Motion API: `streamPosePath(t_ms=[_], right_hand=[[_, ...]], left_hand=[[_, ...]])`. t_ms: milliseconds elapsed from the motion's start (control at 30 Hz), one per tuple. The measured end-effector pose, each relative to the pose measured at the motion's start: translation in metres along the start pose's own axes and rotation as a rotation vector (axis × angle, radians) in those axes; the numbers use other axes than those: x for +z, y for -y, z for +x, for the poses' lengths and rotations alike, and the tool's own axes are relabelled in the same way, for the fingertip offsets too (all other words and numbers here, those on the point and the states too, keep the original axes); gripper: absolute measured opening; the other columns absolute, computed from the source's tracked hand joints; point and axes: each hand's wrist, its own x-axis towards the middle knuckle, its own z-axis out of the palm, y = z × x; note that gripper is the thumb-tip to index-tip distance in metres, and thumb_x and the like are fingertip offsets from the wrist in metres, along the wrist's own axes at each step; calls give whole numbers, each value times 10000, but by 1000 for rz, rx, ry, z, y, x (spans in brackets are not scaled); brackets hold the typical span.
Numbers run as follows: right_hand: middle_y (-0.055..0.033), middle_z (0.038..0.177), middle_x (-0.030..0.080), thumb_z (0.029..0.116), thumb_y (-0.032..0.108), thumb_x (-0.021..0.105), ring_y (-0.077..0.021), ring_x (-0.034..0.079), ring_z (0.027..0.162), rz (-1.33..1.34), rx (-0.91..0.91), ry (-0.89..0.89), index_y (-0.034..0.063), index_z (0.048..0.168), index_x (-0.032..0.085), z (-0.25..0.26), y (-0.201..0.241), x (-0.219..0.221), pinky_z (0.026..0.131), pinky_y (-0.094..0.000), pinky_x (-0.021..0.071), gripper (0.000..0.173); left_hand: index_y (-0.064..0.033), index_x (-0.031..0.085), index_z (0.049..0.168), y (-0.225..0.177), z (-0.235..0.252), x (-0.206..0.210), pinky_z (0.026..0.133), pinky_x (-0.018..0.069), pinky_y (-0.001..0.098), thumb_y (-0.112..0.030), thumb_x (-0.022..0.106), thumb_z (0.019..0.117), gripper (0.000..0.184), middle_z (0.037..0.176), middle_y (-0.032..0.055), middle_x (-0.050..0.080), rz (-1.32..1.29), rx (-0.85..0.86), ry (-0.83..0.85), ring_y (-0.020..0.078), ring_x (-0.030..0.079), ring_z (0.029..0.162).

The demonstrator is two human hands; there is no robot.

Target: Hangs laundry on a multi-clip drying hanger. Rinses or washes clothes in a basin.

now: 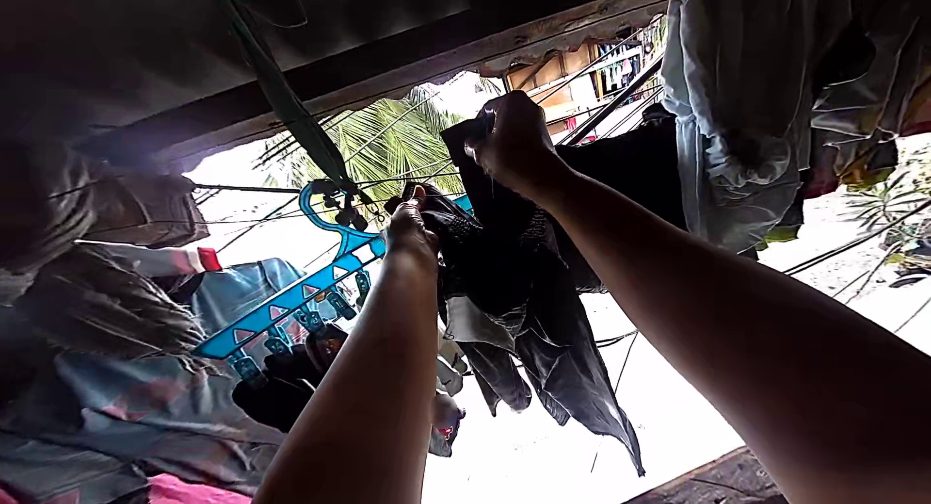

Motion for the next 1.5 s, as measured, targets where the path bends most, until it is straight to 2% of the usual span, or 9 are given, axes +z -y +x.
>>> streamPosePath(t_ms=[200,400,533,833,933,1100,1200,1433,1500], right_hand=[[-168,1224,675,956,160,672,-294,639,1169,-91,-173,-21,31,1202,697,10,0,5,956,-489,510,279],[-163,1213,686,973,137,642,-334,642,1173,-165,-271,84,56,1194,694,25,12,32,922,-555,519,241],[-148,1223,680,929,71,613,-338,641,1175,-217,-249,145,73,1165,691,27,25,49,869,-576,533,248],[-187,1288,633,892,113,704,-347,598,1236,-216,-146,65,22,1257,625,26,22,48,926,-553,513,385],[-212,1221,647,917,147,687,-360,620,1182,-237,-158,120,-14,1190,628,18,21,48,901,-552,513,322],[-216,1107,663,939,124,652,-334,636,1047,-124,-190,302,-54,1093,643,24,12,44,872,-558,486,235],[-235,1169,654,922,164,696,-364,628,1130,-191,-194,270,-62,1124,635,24,18,45,917,-575,492,310],[-195,1089,657,889,112,701,-330,645,1063,-278,-286,217,-26,1049,641,7,29,51,855,-508,517,220],[-192,1115,660,896,91,687,-328,643,1094,-288,-299,208,-21,1076,645,3,30,54,878,-493,519,216]], left_hand=[[-104,491,1357,2,-4,-18,926,523,282,-298,295,1133,355,1156,9,602,41,191,380,64,608,1039],[-77,545,1361,-6,1,-26,974,519,336,-331,336,1126,405,1246,48,628,306,251,389,101,611,1121],[-77,529,1392,-10,-4,-36,985,523,353,-230,461,1098,338,1294,77,602,642,377,403,112,599,1160],[-80,574,1308,-6,11,-41,919,543,314,-224,440,1097,289,1154,28,650,258,287,521,91,635,1035],[-87,598,1311,-7,13,-47,943,535,331,-217,488,1080,286,1184,36,650,418,352,521,93,628,1070],[-90,558,1318,-10,6,-47,903,536,311,-263,395,1111,315,1143,29,630,369,254,453,83,622,1016],[-105,561,1358,-16,5,-48,939,529,341,-262,426,1105,328,1201,39,636,522,303,480,93,622,1069],[-98,587,1125,-24,0,-49,774,540,254,-175,480,1072,142,931,-11,621,261,92,412,58,616,834],[-94,596,1152,-25,2,-53,798,551,270,-180,481,1072,164,956,0,643,224,67,424,68,636,862]])
